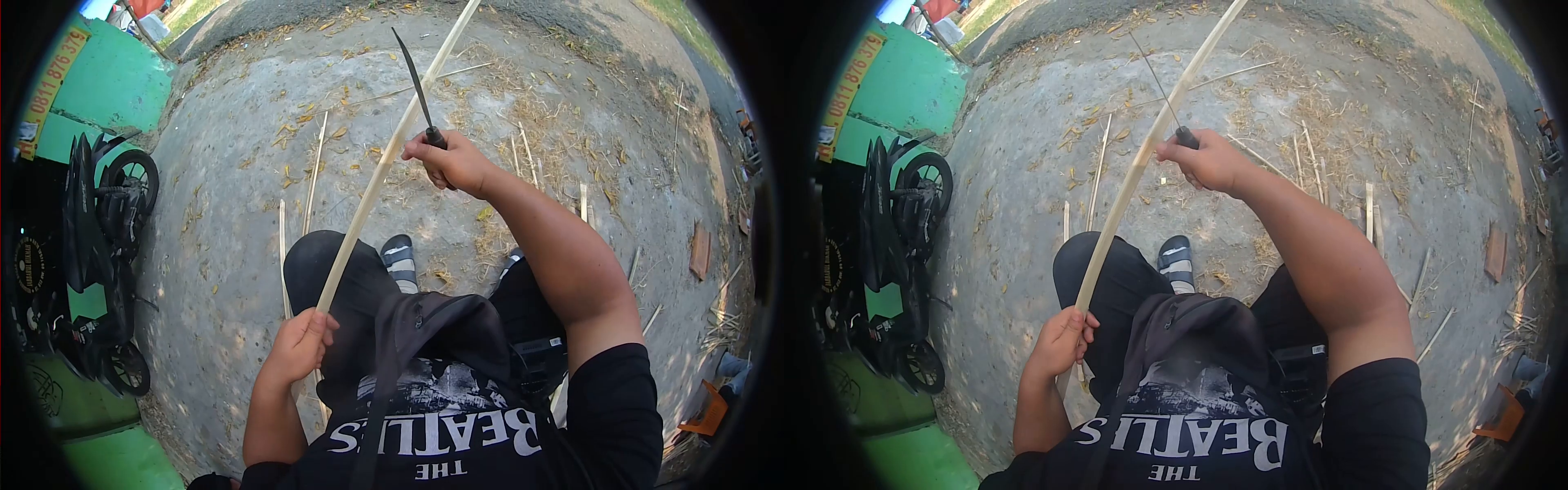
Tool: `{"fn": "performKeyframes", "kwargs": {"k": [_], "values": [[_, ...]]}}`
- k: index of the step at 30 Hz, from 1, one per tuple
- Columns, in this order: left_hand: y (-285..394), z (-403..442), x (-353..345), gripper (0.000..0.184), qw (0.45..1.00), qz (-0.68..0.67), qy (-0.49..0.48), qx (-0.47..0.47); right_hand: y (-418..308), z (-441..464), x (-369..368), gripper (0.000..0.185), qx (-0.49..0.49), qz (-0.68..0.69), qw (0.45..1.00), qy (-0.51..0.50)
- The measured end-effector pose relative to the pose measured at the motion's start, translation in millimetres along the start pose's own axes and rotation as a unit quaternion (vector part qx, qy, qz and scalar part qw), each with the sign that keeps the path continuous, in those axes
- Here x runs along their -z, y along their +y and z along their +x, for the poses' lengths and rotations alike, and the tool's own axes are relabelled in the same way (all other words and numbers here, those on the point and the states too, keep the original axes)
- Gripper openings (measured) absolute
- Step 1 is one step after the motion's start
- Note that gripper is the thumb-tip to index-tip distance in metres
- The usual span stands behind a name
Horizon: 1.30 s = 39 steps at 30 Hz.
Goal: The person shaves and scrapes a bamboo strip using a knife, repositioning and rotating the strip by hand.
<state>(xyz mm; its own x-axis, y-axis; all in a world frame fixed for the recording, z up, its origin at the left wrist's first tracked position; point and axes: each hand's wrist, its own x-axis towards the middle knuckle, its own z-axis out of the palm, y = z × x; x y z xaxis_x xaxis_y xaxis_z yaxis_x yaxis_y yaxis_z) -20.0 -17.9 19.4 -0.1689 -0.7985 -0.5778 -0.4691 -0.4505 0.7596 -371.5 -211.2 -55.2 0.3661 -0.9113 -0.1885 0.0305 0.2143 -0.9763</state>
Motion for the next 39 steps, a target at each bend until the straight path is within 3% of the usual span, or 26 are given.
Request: {"fn": "performKeyframes", "kwargs": {"k": [2,6,7,11,14,18,19,21,23,26,28,31,36,39], "values": [[1,7,-1,0.041,0.999,0.038,0.004,-0.023,-2,-3,-6,0.041,-0.008,0.116,0.993,0.015],[14,7,-12,0.034,0.997,0.073,0.001,-0.013,3,-5,-9,0.047,-0.001,0.027,0.999,0.033],[17,3,-17,0.034,0.997,0.077,0.004,-0.004,3,-5,-9,0.042,-0.013,0.06,0.997,0.037],[-3,-14,-15,0.052,0.994,0.065,0.068,-0.063,12,3,-11,0.038,0.018,0.145,0.987,0.072],[-9,-47,4,0.059,0.973,0.196,0.111,-0.04,14,8,-9,0.04,0.028,0.174,0.981,0.078],[-51,-80,15,0.06,0.965,0.251,0.069,0.041,19,12,-10,0.043,0.0,0.144,0.987,0.077],[-62,-87,9,0.054,0.963,0.255,0.086,0.013,19,12,-10,0.044,-0.002,0.129,0.988,0.082],[-107,-98,0,0.046,0.974,0.208,0.071,0.058,21,13,-10,0.045,-0.005,0.071,0.994,0.089],[-108,-102,-12,0.035,0.982,0.142,0.049,0.116,20,11,-10,0.046,-0.012,0.007,0.996,0.084],[-127,-103,-22,0.034,0.981,0.168,0.099,0.013,13,5,-9,0.05,0.004,-0.119,0.991,0.069],[-120,-100,-24,0.034,0.976,0.18,0.117,0.021,10,0,-10,0.052,0.048,-0.231,0.969,0.067],[-113,-91,-23,0.036,0.98,0.141,0.14,-0.005,-12,-15,-17,0.044,0.025,-0.345,0.938,-0.017],[-104,-71,-22,0.041,0.987,0.107,0.123,-0.007,-6,-22,-29,0.031,0.027,-0.534,0.836,-0.122],[-100,-66,-24,0.042,0.989,0.082,0.121,0.019,2,-14,-17,0.027,-0.016,-0.527,0.844,-0.092]]}}
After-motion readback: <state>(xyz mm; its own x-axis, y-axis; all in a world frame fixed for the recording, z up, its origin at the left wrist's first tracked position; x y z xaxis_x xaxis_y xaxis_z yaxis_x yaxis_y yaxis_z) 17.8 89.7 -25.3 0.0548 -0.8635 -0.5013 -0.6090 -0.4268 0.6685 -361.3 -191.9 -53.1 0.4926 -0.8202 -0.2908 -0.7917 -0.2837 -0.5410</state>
